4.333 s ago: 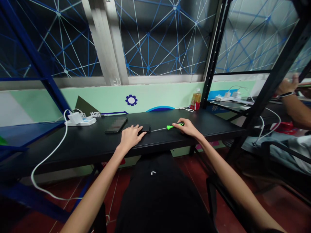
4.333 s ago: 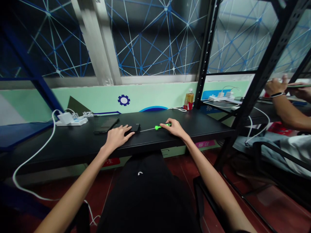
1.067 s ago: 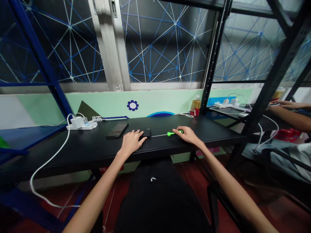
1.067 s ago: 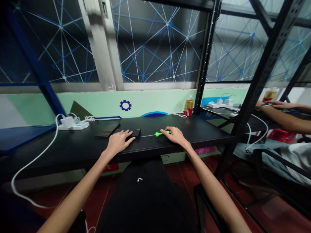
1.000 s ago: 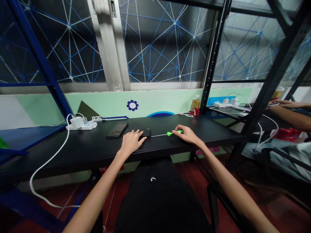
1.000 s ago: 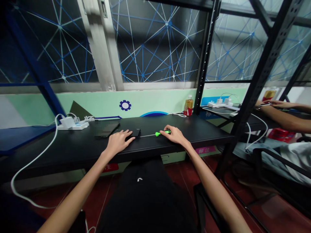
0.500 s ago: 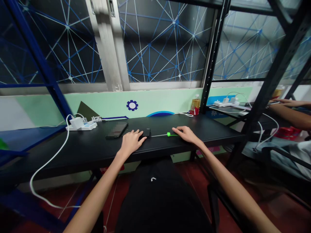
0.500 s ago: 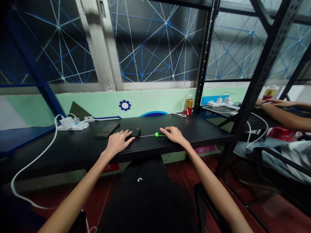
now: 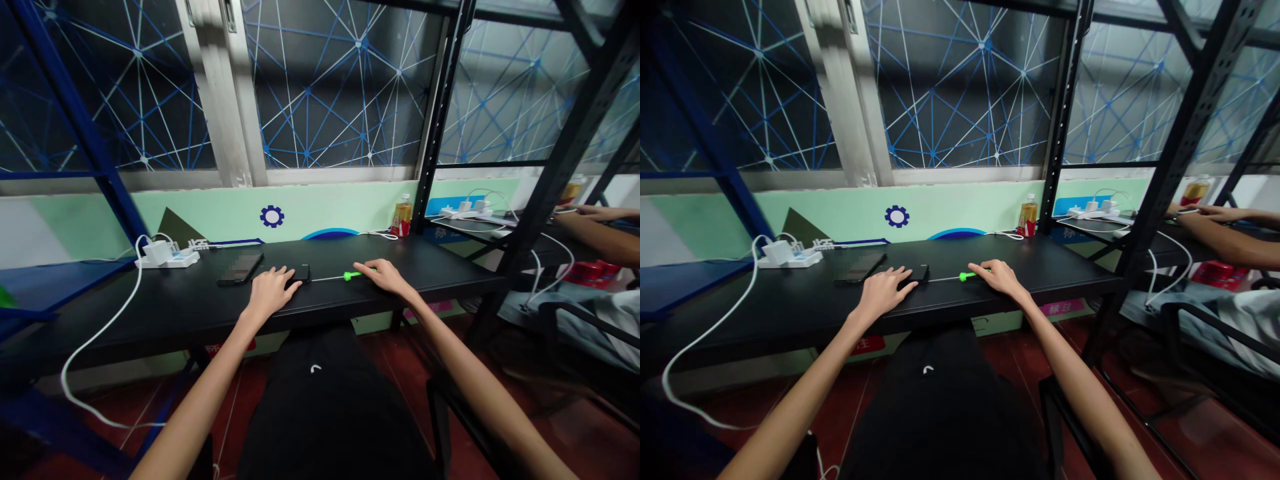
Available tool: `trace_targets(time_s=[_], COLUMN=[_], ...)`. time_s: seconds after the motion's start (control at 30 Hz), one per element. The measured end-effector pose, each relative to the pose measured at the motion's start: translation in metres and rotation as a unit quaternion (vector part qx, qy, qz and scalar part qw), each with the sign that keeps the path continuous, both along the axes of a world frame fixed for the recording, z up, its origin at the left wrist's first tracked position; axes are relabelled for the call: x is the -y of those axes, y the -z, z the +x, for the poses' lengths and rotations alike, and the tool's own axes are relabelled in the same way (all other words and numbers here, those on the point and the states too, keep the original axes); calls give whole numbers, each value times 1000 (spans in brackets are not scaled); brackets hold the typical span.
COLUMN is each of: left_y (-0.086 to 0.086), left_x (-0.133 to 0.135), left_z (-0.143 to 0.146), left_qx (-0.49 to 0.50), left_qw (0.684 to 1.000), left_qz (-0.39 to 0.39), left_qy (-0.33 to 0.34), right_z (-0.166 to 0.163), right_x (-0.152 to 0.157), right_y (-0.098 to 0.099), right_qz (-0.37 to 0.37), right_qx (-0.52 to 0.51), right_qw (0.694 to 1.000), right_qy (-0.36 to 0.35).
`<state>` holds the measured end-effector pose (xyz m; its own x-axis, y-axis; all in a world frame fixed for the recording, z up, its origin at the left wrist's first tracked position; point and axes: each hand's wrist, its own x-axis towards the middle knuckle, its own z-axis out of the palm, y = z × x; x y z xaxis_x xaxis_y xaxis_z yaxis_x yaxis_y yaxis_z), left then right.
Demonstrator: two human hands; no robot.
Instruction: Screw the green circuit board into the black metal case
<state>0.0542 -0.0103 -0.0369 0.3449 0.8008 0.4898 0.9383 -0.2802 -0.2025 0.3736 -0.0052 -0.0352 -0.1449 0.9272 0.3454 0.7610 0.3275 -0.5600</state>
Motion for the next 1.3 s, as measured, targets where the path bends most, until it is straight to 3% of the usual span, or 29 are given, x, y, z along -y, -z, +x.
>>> trace_targets(time_s=[0.07, 0.27, 0.4, 0.6, 0.7, 1.0, 1.1, 1.2, 1.3], left_y=[1, 1, 0, 1, 1, 1, 1, 1, 1], left_x=[-1, -1, 0, -1, -1, -1, -1, -1, -1], left_z=[0, 0, 0, 0, 0, 0, 0, 0, 0], left_qx=[5, 6, 2, 2, 2, 12, 12, 5, 3], left_qw=[1000, 1000, 1000, 1000, 1000, 1000, 1000, 1000, 1000], left_qz=[-3, -4, -3, 2, 2, -7, -7, -4, -3], left_qy=[2, 3, 2, 3, 0, 0, 1, 0, 0], right_z=[0, 9, 10, 5, 3, 13, 9, 4, 3], right_x=[2, 9, 6, 2, 1, 4, 6, 5, 3], right_y=[-1, -9, -6, -5, -3, -3, -5, -5, -3], right_qz=[-4, -39, -49, 45, 40, -1, -38, 1, 40], right_qx=[-23, -79, -115, -17, 14, -48, -52, -8, -2], right_qw=[1000, 991, 988, 999, 999, 998, 997, 1000, 999], right_qy=[-3, -102, -91, -2, 28, -48, -34, 4, -11])
